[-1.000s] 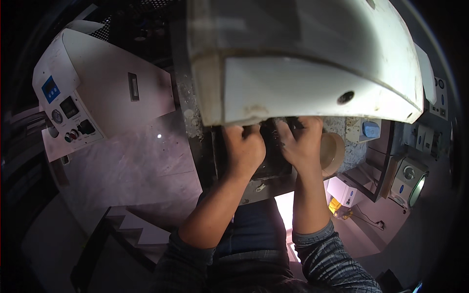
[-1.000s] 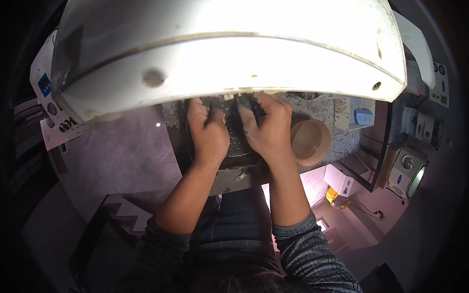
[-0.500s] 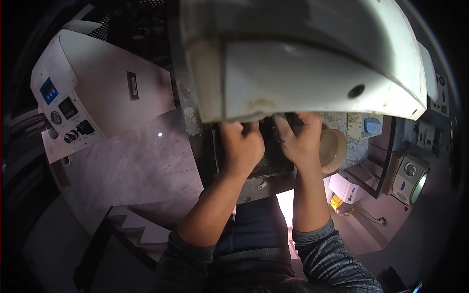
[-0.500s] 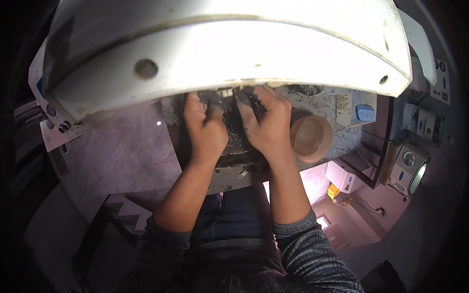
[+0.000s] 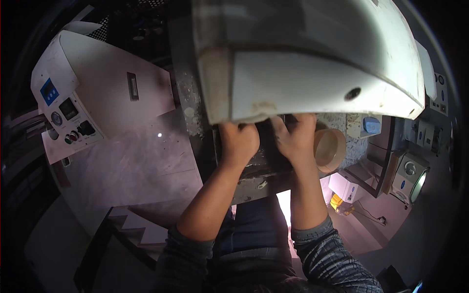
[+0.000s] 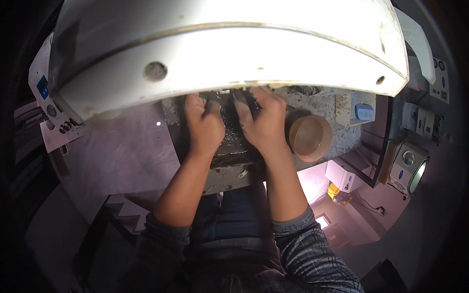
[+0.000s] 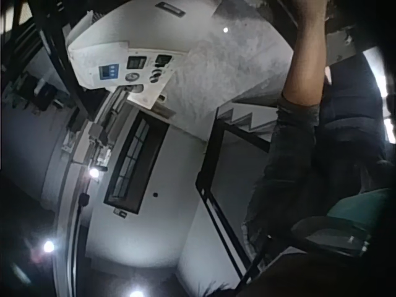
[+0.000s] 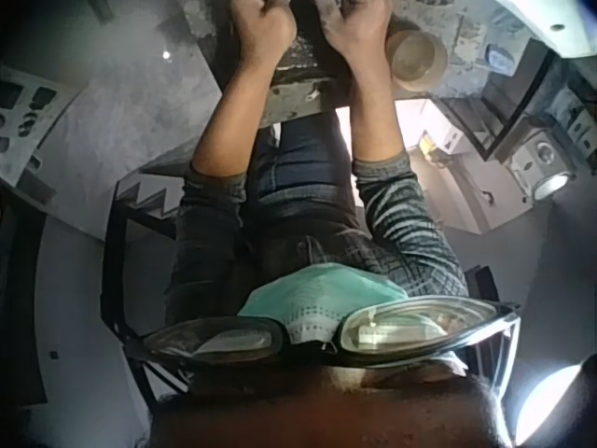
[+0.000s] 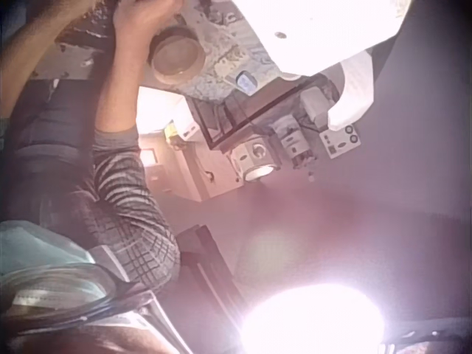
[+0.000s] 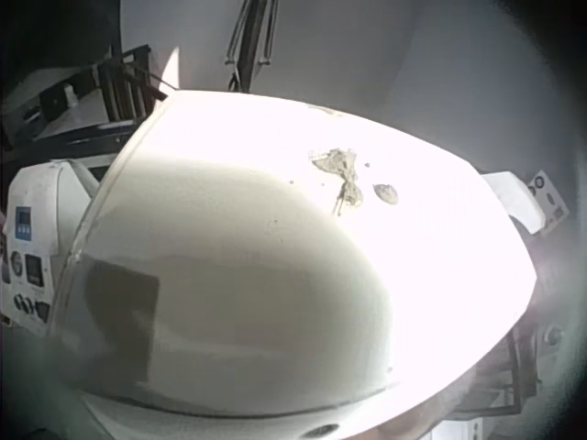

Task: The person polishes a dental prosthesis using a rotary brush on a laboratory lathe while holding the piece by hand.

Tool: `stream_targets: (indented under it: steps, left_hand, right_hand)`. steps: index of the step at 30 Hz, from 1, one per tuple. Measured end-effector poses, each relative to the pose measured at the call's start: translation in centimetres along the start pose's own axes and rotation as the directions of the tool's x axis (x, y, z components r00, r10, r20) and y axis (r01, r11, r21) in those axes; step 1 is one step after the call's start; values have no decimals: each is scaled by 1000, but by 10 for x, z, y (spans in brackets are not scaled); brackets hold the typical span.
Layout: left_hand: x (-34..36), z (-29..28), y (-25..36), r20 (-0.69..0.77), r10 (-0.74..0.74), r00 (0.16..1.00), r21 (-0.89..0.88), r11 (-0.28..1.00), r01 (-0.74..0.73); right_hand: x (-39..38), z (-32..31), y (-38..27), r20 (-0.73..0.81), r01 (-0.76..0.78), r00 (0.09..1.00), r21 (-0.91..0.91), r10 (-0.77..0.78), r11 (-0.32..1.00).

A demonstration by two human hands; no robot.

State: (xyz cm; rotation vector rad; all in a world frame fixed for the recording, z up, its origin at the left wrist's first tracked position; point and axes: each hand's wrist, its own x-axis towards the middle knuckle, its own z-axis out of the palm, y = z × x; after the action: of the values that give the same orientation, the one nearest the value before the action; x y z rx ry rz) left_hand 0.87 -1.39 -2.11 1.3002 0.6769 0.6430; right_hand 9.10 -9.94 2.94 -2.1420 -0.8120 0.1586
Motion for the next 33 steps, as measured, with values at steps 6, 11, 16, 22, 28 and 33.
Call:
stream_targets:
  steps: [6, 11, 16, 22, 28, 33]
  left_hand:
    - [-8, -2, 4, 7, 70, 998, 7, 998, -70]
    - [-5, 4, 3, -24, 23, 999, -79, 997, -25]
    - [-5, 3, 8, -5, -21, 1000, -143, 990, 20]
    - [-8, 15, -9, -146, -114, 983, -90, 991, 101]
    - [-10, 17, 10, -175, -311, 934, -207, 939, 274]
    - [-10, 19, 16, -151, -381, 912, -273, 903, 332]
  right_hand:
    - [-10, -5, -6, -30, 22, 999, 37, -21, 999]
    - [-5, -6, -8, -5, 10, 1000, 26, -10, 1000]
    - [-2, -11, -14, 56, -28, 998, 38, 26, 999]
    - [8, -8, -6, 84, -153, 986, 115, 144, 982]
    - [6, -1, -6, 86, -229, 973, 195, 216, 954]
    - [8, 0, -8, 86, -287, 957, 189, 276, 939]
